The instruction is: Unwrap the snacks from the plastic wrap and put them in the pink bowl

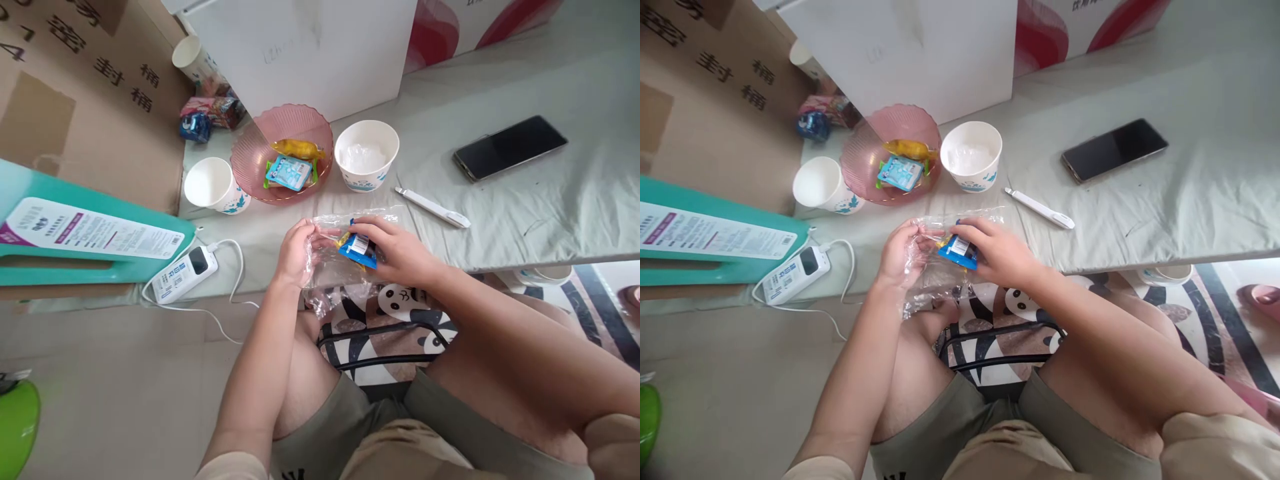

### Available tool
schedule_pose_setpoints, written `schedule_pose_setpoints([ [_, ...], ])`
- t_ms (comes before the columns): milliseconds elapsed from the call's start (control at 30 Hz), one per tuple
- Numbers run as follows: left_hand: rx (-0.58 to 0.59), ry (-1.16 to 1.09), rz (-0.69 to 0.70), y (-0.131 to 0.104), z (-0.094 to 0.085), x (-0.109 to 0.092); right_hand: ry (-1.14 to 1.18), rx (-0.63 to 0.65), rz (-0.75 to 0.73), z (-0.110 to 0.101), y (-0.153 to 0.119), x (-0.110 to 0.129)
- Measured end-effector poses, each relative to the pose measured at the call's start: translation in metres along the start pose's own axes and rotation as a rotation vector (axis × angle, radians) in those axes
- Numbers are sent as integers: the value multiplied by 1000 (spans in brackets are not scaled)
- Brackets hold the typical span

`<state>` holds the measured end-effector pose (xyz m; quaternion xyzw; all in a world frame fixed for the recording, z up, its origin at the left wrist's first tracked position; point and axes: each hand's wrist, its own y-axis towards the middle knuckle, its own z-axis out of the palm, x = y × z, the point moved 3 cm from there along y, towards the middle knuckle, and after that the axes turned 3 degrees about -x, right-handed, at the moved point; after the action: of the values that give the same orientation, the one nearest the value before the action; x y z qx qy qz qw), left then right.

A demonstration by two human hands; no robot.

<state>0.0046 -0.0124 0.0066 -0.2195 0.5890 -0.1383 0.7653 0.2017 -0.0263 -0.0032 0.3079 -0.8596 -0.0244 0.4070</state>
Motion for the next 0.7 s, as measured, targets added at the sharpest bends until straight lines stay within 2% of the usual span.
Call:
schedule_pose_setpoints([
  [100,38,-123,-126,0,0,-4,257,17,63,-3,0,-7],
  [233,128,-332,-243,0,6,0,670,-8,260,-1,2,-6],
  [333,202,-451,-256,-1,12,5,1046,-41,470,10,5,4],
  [433,252,-524,-201,-1,8,1,1325,-50,641,21,9,15],
  [567,238,-585,-187,-4,-7,-10,1329,-200,722,15,10,17],
  [633,191,-587,-217,-5,-13,-14,1244,-307,684,4,10,14],
  [700,109,-559,-246,-4,-17,-14,1106,-389,585,-11,16,9],
])
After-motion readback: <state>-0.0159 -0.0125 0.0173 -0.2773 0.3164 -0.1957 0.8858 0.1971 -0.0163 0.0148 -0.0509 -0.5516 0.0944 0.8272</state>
